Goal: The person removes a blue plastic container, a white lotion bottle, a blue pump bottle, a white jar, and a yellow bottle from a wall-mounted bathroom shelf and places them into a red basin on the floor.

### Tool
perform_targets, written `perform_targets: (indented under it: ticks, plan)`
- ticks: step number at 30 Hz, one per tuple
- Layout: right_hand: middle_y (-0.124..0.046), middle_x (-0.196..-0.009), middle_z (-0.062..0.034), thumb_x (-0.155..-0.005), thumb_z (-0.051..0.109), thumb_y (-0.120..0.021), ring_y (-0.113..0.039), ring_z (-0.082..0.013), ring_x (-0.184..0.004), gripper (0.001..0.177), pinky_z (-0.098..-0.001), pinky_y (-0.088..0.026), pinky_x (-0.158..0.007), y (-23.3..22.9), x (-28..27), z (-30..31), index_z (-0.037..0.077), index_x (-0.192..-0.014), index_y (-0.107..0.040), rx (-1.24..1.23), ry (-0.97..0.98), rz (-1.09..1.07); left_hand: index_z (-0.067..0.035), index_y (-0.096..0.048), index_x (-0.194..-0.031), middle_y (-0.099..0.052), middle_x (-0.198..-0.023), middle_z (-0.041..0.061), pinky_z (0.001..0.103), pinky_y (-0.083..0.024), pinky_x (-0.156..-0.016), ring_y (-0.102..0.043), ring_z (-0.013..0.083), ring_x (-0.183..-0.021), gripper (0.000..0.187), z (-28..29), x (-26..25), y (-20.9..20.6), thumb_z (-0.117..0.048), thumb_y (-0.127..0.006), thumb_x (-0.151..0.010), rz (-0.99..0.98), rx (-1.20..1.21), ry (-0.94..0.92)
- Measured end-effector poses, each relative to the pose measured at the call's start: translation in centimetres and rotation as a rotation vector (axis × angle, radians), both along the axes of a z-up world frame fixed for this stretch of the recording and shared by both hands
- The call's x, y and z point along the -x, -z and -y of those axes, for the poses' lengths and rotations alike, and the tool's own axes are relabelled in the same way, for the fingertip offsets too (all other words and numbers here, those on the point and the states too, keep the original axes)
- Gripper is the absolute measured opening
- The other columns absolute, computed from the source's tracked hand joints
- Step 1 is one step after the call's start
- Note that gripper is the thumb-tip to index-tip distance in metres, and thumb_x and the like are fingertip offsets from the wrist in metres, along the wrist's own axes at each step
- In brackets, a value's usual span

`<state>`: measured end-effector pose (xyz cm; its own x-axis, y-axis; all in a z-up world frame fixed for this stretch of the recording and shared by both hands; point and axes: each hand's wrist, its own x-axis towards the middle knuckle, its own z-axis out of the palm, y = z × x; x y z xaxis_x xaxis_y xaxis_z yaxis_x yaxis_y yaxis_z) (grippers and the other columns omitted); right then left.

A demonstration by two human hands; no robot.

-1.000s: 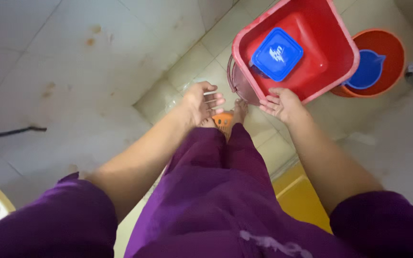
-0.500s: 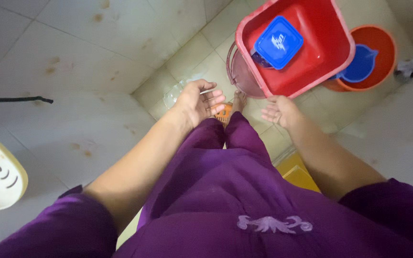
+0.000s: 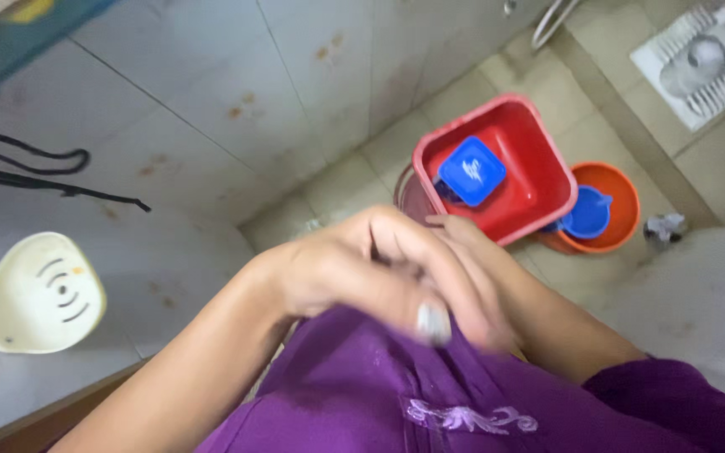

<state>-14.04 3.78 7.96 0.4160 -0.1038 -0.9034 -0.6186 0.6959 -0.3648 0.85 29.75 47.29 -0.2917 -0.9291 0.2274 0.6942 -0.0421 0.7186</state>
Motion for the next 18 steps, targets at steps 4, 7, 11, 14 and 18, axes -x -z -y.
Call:
perform_targets:
  ticks: [4, 7, 11, 14, 18]
  plan:
    - [-0.068, -0.130, -0.0154, -0.102, 0.024, -0.048, -0.067, -0.0306, -0.116, 0.039, -0.0467, -0.057, -0.098, -4.2, 0.3, 2.7, 0.007, -0.137, -0.053, 0.135, -0.028, -0.054, 0.015, -0.070, -0.113, -0.070, -0.120, 0.024, 0.038, -0.048, -0.112, -0.066, 0.0325, -0.120, 0.020, -2.7, -0.3, -7.4, 0.003, -0.060, -0.101, 0.173, 0.127, 0.069]
    - [-0.067, -0.131, -0.0172, -0.102, 0.025, -0.049, -0.066, -0.0320, -0.118, 0.039, -0.0466, -0.056, -0.099, -6.4, 0.2, 5.9, 0.008, -0.138, -0.052, 0.182, -0.009, -0.042, 0.015, -0.071, -0.113, -0.071, -0.120, 0.024, 0.038, -0.048, -0.112, -0.066, 0.0326, -0.119, 0.021, -3.5, -0.3, -10.1, 0.001, -0.060, -0.101, 0.273, 0.122, 0.079]
    - [-0.067, -0.131, -0.0183, -0.102, 0.024, -0.050, -0.066, -0.0329, -0.118, 0.038, -0.0498, -0.056, -0.098, -6.7, -0.3, 9.0, 0.006, -0.136, -0.052, 0.198, 0.077, -0.025, 0.014, -0.071, -0.113, -0.071, -0.119, 0.024, 0.038, -0.049, -0.111, -0.066, 0.0328, -0.119, 0.022, -4.2, -0.3, -11.3, -0.001, -0.060, -0.101, 0.333, 0.082, 0.053]
    - [-0.068, -0.128, -0.0180, -0.102, 0.023, -0.052, -0.067, -0.0320, -0.116, 0.037, -0.0499, -0.057, -0.095, -6.4, -1.1, 10.5, 0.005, -0.134, -0.054, 0.210, 0.070, -0.050, 0.013, -0.071, -0.113, -0.071, -0.119, 0.024, 0.038, -0.049, -0.111, -0.066, 0.0329, -0.118, 0.023, -4.6, -0.5, -11.5, -0.003, -0.061, -0.101, 0.356, 0.062, 0.014]
    - [-0.070, -0.124, -0.0165, -0.102, 0.025, -0.051, -0.068, -0.0307, -0.111, 0.037, -0.0509, -0.058, -0.093, -6.1, -1.8, 10.3, 0.008, -0.134, -0.056, 0.228, -0.005, -0.087, 0.013, -0.071, -0.114, -0.072, -0.119, 0.024, 0.039, -0.049, -0.110, -0.067, 0.0331, -0.118, 0.024, -4.3, -1.0, -12.0, -0.005, -0.061, -0.101, 0.364, 0.041, -0.044]
